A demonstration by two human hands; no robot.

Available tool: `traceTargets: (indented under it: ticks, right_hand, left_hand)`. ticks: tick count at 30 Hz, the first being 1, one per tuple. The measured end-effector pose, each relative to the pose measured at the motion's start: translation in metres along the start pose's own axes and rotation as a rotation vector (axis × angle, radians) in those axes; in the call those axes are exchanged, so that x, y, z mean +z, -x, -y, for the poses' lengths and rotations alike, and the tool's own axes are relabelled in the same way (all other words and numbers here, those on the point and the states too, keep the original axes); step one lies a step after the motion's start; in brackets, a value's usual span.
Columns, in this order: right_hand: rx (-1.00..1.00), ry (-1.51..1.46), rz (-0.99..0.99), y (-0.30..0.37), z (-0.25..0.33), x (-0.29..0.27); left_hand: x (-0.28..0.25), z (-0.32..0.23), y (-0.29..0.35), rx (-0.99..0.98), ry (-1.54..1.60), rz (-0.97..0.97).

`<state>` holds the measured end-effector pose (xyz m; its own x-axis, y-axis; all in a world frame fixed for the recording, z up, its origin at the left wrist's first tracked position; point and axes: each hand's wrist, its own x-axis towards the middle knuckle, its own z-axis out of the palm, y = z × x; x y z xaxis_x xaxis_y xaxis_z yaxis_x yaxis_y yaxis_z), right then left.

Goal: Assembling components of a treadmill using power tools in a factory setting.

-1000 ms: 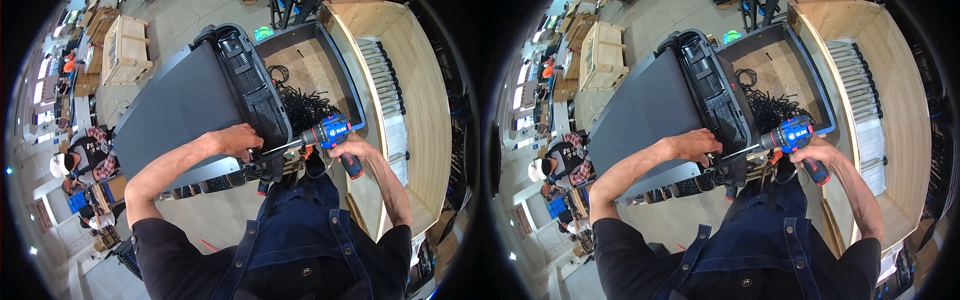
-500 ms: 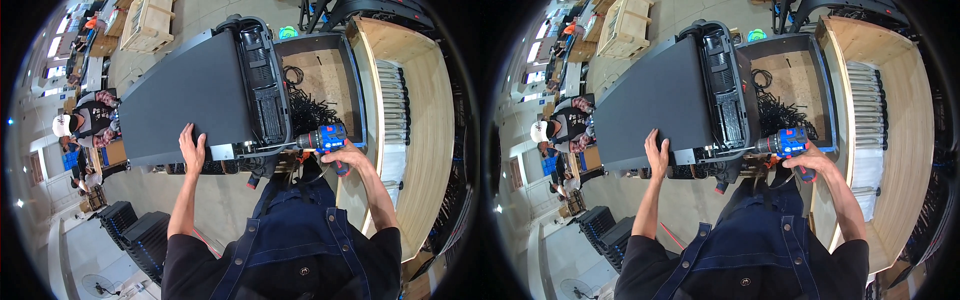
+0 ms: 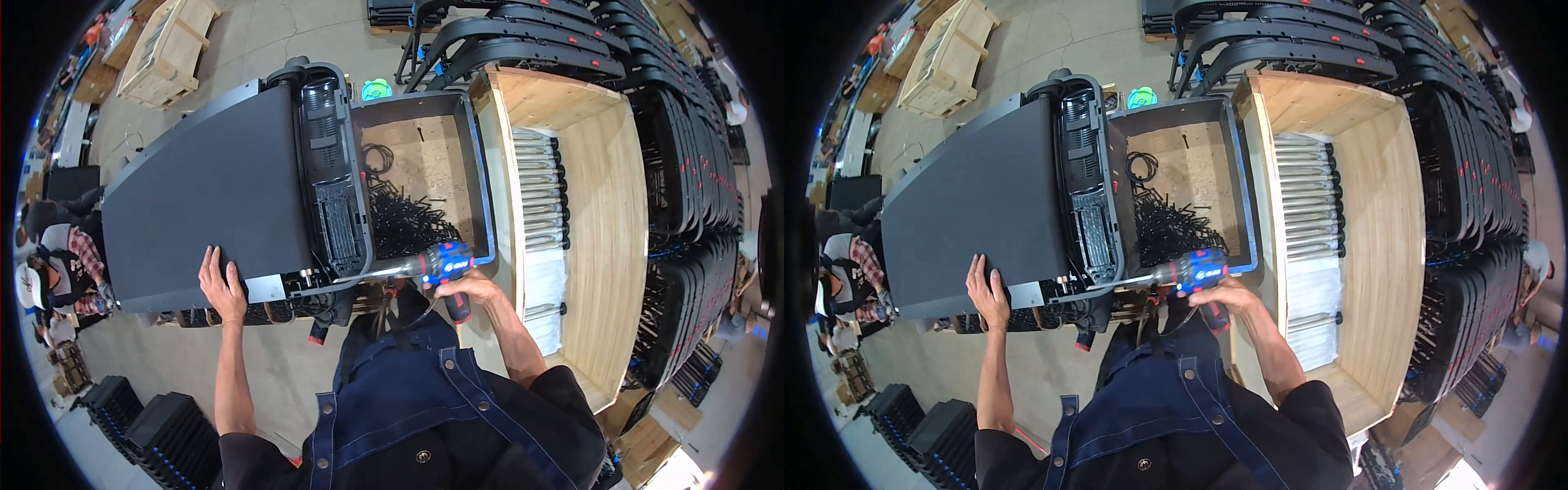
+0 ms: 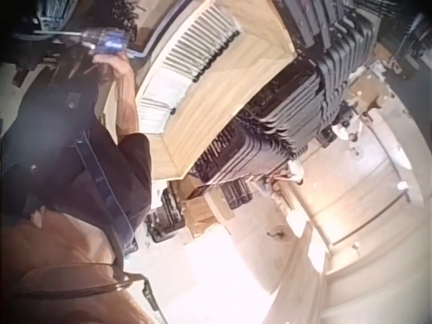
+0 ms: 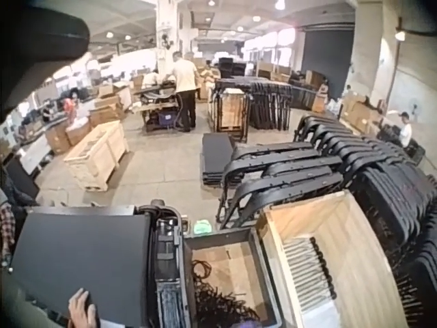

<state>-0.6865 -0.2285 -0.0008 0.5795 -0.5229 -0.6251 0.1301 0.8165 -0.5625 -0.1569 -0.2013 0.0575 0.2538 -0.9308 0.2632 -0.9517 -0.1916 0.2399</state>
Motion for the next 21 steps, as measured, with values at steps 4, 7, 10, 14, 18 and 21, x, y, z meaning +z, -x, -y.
traceTargets:
  ticks: [4, 7, 10, 14, 18, 21]
  right_hand:
    - [-0.297, 0.033, -0.271, 0.033, 0.014, 0.002]
    - [-0.611, 0.309, -0.769, 0.022, 0.023, 0.02]
    - [-0.653, 0.508, -1.113, -0.014, 0.017, -0.001]
    - [-0.887, 0.471, -1.172, -0.06, 0.003, -0.03]
    - [-0.736, 0.493, -1.124, -0.058, -0.027, -0.07]
    - [-0.616, 0.648, -1.139, -0.049, -0.043, -0.051]
  left_hand:
    - [-0.004, 0.013, 0.008, -0.056, -0.051, 0.008]
    - [-0.009, 0.009, 0.011, -0.083, -0.034, 0.009]
    - [-0.009, 0.006, 0.006, -0.06, -0.029, 0.001]
    - [-0.007, 0.008, 0.004, -0.063, -0.004, 0.002]
    - [-0.008, 0.014, 0.0, -0.027, 0.068, -0.065]
    - [-0.017, 0.022, 0.001, -0.013, 0.13, -0.092]
